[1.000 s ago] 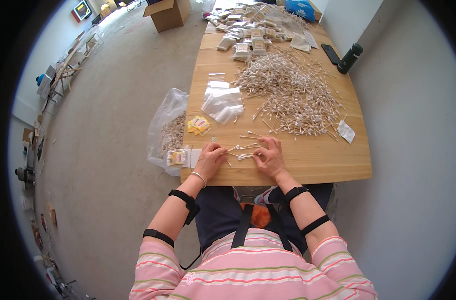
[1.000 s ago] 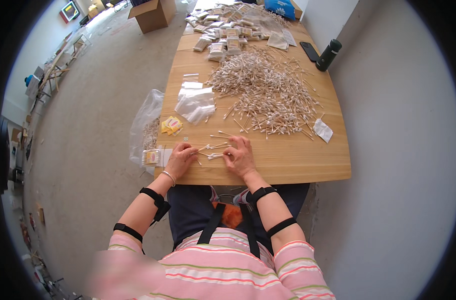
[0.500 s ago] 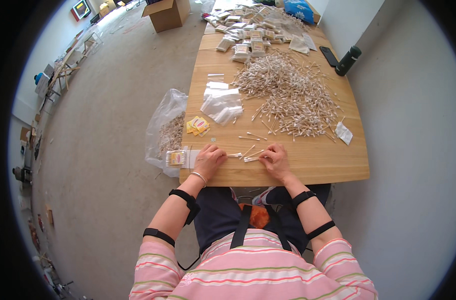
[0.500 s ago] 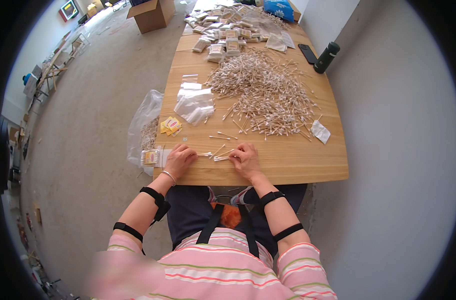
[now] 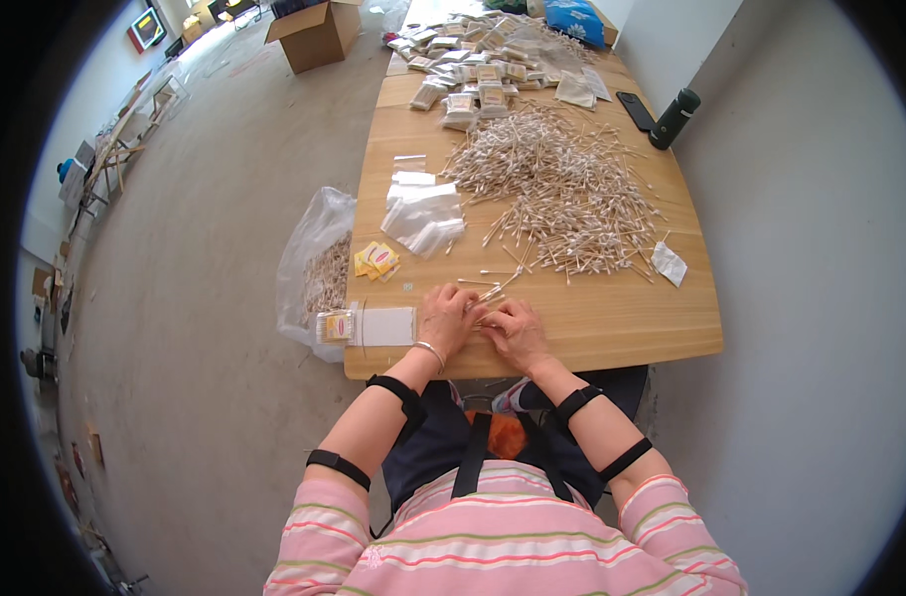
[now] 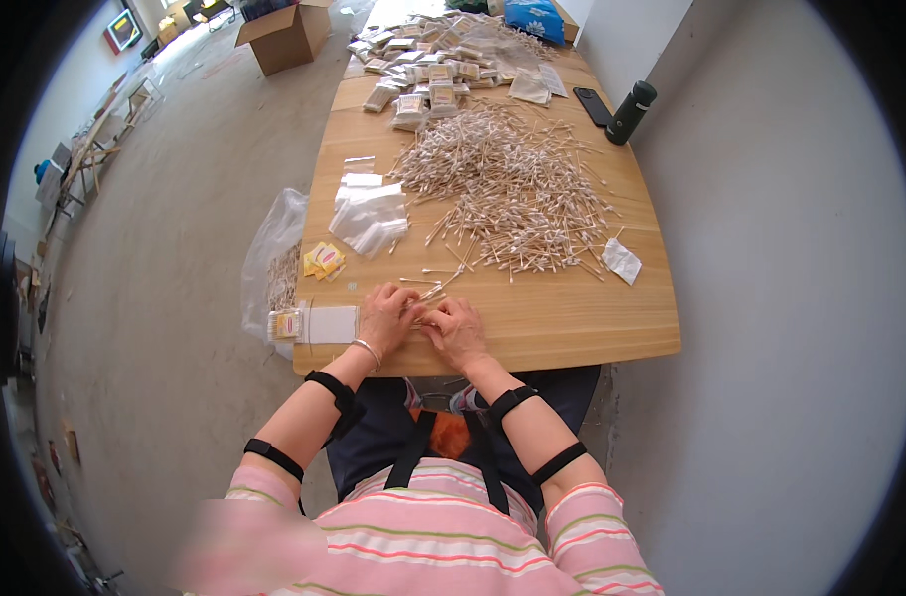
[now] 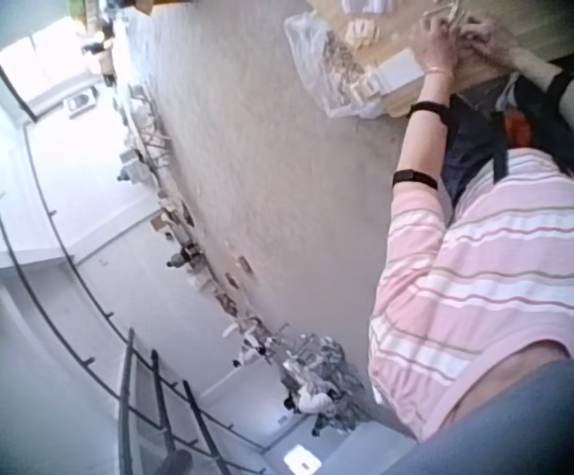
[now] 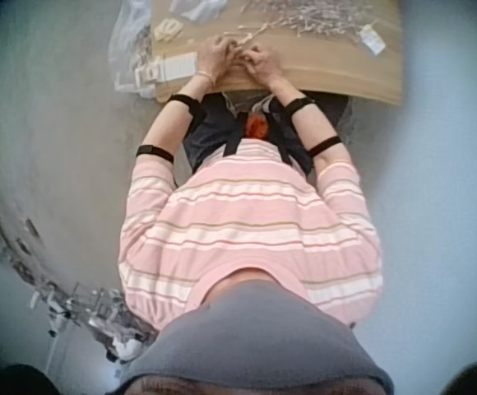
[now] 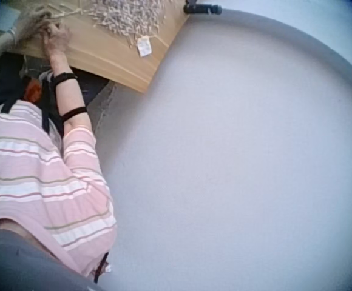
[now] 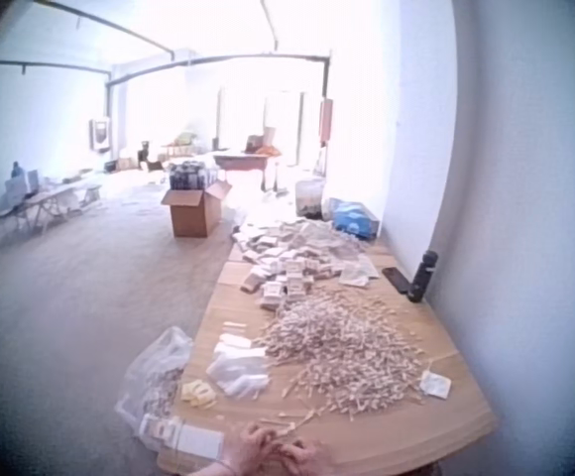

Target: The person opens a plastic bag, places a sticker on a card, and gathers loose cotton swabs from a pile. They align the swabs into a row on the card and slide it into the plastic bag.

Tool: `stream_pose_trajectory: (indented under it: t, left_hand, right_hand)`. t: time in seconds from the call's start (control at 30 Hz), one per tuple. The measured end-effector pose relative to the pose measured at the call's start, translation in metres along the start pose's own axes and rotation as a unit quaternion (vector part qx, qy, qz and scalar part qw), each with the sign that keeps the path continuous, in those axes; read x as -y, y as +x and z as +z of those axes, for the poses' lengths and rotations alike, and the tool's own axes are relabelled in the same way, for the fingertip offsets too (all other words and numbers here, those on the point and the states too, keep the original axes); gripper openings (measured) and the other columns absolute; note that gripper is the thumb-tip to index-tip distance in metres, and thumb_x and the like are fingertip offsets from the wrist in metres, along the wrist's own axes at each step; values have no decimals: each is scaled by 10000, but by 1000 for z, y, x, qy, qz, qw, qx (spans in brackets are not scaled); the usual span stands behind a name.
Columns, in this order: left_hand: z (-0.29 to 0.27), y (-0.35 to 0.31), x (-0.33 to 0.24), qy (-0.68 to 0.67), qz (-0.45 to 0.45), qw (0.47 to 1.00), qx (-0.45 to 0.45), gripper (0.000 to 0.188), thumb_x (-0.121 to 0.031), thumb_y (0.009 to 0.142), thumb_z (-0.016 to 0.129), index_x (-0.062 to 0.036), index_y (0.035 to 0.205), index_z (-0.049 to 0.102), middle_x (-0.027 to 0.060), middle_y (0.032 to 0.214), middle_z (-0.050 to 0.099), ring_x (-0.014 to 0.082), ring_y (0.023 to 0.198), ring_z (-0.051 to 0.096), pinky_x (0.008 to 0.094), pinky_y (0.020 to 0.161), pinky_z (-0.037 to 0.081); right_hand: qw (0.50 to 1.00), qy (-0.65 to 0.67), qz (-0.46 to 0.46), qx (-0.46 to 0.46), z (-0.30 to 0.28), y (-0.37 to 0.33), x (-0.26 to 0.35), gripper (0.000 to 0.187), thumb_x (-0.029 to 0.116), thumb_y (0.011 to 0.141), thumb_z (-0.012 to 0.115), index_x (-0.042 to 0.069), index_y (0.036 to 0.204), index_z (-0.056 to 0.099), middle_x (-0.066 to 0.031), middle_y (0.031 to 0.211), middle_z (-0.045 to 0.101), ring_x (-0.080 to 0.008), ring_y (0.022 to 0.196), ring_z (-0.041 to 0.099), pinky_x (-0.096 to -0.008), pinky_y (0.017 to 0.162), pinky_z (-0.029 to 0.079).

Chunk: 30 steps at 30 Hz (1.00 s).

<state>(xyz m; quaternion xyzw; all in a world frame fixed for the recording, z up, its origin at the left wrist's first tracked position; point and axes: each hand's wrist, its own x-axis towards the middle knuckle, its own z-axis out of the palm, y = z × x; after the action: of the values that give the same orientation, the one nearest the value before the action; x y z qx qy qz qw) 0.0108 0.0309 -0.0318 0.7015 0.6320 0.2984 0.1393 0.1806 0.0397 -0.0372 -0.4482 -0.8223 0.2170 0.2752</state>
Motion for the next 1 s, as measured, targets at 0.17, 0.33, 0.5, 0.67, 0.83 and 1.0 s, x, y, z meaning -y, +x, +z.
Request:
stream_pose_trajectory:
  t: [0.17, 0.33, 0.5, 0.67, 0.83, 1.0]
  left_hand:
    - [-7, -10, -5, -19, -3, 1000, 21, 284, -263, 772, 709, -119, 1011, 655, 79, 991, 589, 282, 988, 535, 405, 855, 405]
    - [4, -16, -15, -1, 47, 999, -7, 368, -244, 752, 722, -130, 1092, 640, 79, 1061, 587, 269, 1033, 528, 390, 892, 392]
    - [13, -15, 4, -108, 37, 993, -31, 264, -133, 746, 717, -94, 1004, 680, 82, 1016, 625, 273, 986, 559, 373, 865, 439]
    - [10, -13, 13, -138, 37, 989, -49, 147, -87, 760, 697, -69, 905, 702, 86, 932, 659, 270, 913, 589, 349, 817, 470]
    - [3, -17, 17, -133, 62, 989, -14, 123, -92, 764, 694, -69, 885, 706, 80, 907, 670, 260, 895, 595, 345, 811, 473]
    - [7, -16, 14, -123, 92, 988, -7, 117, -110, 756, 705, -87, 871, 706, 72, 909, 646, 258, 892, 584, 345, 816, 465]
  right_hand:
    - [994, 73, 46, -62, -7, 23, -19, 80, 119, 752, 667, 102, 829, 675, -50, 888, 581, -252, 908, 532, -383, 790, 431]
    - [992, -110, -20, -66, -16, 59, -36, 116, 76, 760, 610, 100, 847, 683, -57, 908, 589, -262, 937, 536, -373, 823, 448]
    - [990, -137, -17, 7, -11, 63, -49, 127, 79, 759, 598, 106, 853, 680, -44, 915, 593, -245, 948, 534, -360, 838, 452]
    - [992, -123, -15, -29, -17, 49, -61, 104, 80, 774, 582, 109, 823, 670, -36, 891, 589, -233, 935, 535, -351, 834, 453]
    - [987, -130, 18, -97, -21, 43, -57, 103, 100, 781, 574, 121, 816, 669, -32, 849, 576, -230, 915, 532, -354, 822, 450]
    - [981, -173, -1, -88, -4, 49, -39, 95, 114, 766, 590, 146, 799, 673, -19, 847, 576, -227, 895, 526, -354, 793, 445]
